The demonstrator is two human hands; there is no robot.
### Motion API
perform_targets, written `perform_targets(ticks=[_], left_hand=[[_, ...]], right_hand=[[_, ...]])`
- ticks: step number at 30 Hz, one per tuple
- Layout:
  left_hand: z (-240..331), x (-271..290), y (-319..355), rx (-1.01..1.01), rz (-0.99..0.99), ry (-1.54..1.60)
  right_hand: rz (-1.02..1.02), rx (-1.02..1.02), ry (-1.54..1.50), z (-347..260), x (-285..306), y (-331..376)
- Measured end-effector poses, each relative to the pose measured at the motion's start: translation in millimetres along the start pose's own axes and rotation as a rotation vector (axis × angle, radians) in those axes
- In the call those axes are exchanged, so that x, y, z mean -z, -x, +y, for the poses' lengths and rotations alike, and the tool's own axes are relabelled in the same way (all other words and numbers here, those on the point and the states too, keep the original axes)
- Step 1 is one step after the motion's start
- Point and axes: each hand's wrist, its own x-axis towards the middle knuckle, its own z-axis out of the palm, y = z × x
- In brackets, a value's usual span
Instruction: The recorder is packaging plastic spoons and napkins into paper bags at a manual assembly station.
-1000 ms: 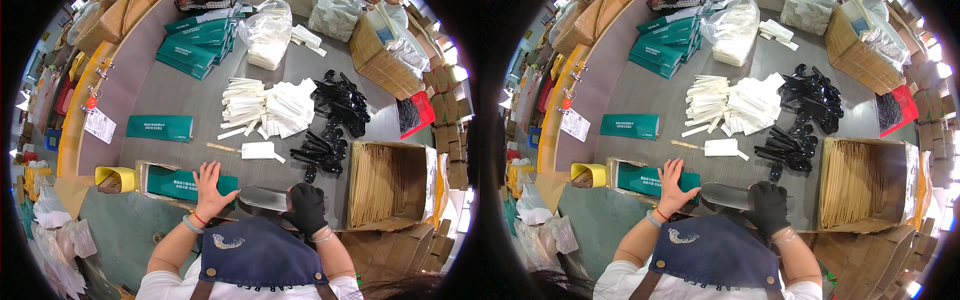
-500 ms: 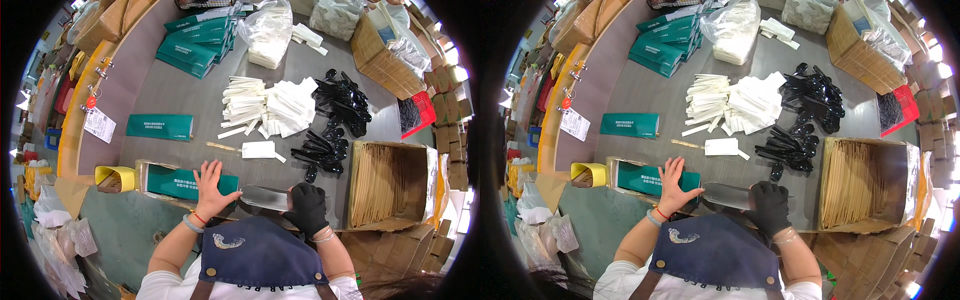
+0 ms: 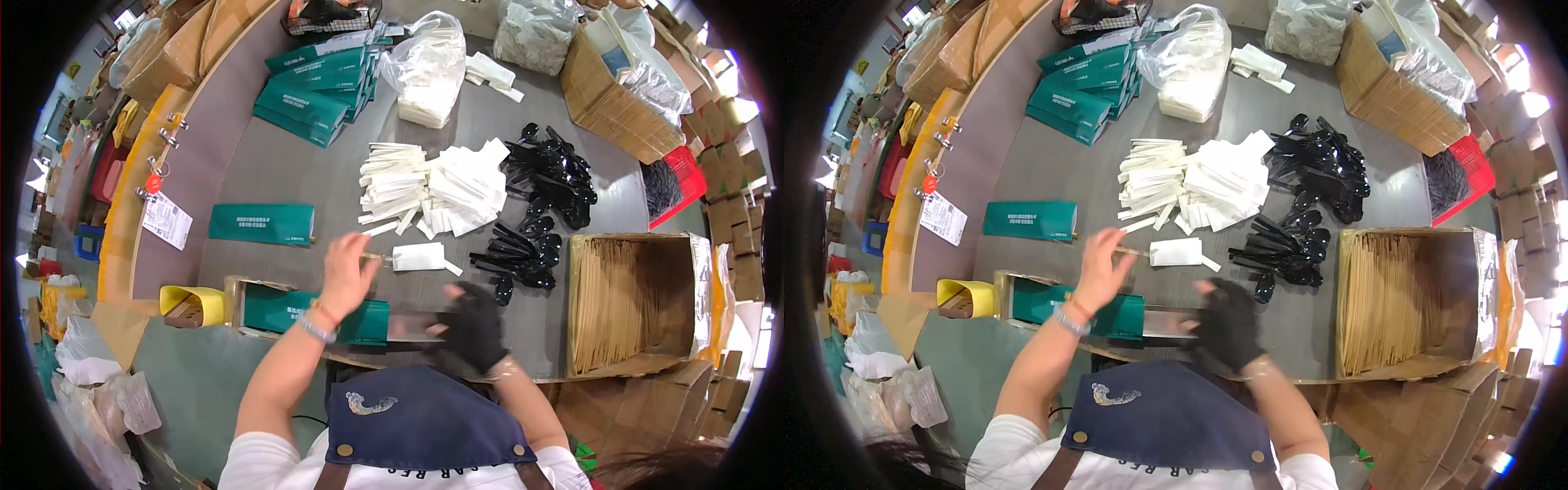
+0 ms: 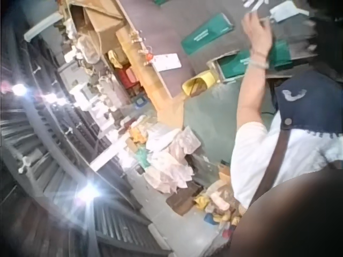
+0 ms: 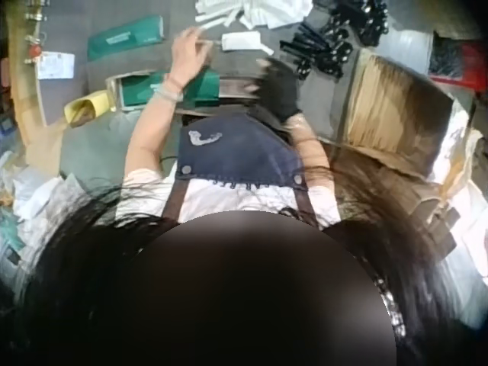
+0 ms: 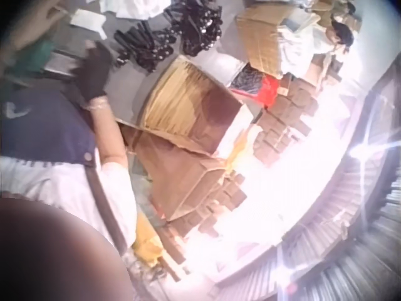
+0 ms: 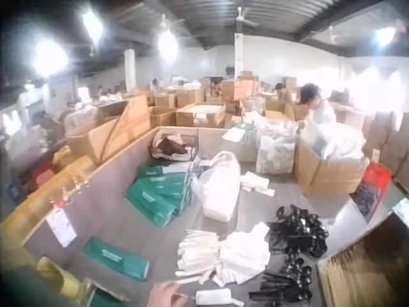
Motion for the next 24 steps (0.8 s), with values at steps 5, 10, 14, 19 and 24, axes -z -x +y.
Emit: perform_targets(ticks=[5, 10, 14, 19, 24], left_hand=[[-18, -3, -46, 0.073, -0.046, -0.307], [-2, 6, -31, 0.0, -0.021, -0.218], [17, -7, -25, -0.19, -0.097, 0.028], [-10, -18, -39, 0.01, 0.142, -0.239], [-13, -2, -38, 0.054, -0.037, -0.153]], right_hand=[[0.612, -0.627, 0.098, 134, 80, 114], [0.412, -0.994, 0.479, 184, 129, 179], [0.428, -0.898, 0.504, 201, 122, 188], [0.37, -1.104, 0.31, 198, 131, 189], [0.817, -1.1, 0.215, 181, 127, 177]])
